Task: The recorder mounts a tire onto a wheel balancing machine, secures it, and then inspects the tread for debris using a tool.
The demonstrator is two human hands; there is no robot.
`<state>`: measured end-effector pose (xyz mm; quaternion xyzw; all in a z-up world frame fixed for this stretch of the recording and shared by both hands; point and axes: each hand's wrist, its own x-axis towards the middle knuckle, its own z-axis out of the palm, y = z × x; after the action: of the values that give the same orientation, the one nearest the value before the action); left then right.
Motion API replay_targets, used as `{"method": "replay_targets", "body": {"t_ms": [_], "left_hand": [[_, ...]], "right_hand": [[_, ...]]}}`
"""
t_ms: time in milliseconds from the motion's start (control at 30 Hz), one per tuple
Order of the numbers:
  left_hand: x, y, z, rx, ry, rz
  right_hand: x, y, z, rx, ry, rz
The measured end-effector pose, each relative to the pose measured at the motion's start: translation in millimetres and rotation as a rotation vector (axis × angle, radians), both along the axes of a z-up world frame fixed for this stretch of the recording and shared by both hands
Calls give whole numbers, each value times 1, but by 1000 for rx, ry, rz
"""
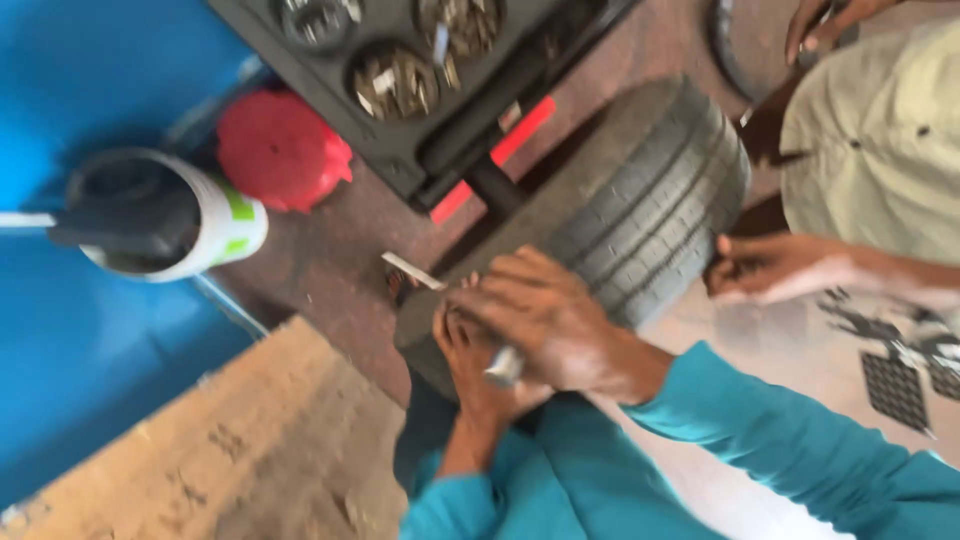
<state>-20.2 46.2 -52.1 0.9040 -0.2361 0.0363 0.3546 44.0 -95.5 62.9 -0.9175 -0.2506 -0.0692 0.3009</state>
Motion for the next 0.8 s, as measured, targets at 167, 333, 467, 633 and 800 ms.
{"method": "replay_targets", "body": {"t_ms": [167,333,467,633,800], "left_hand": [[18,2,6,-44,-18,-13],[16,-15,38,-21,44,-1],[19,-48,51,63,5,31],[16,-50,50,52,-7,113],[16,-48,48,13,-31,137]], "right_hand": [[-61,-68,12,72,7,-228],[-112,-107,22,-27,73,-397],[-119,-128,9,-25,51,-347],[-113,-149,-5,71,21,-207],[-97,-166,-7,91,144,-107]]}}
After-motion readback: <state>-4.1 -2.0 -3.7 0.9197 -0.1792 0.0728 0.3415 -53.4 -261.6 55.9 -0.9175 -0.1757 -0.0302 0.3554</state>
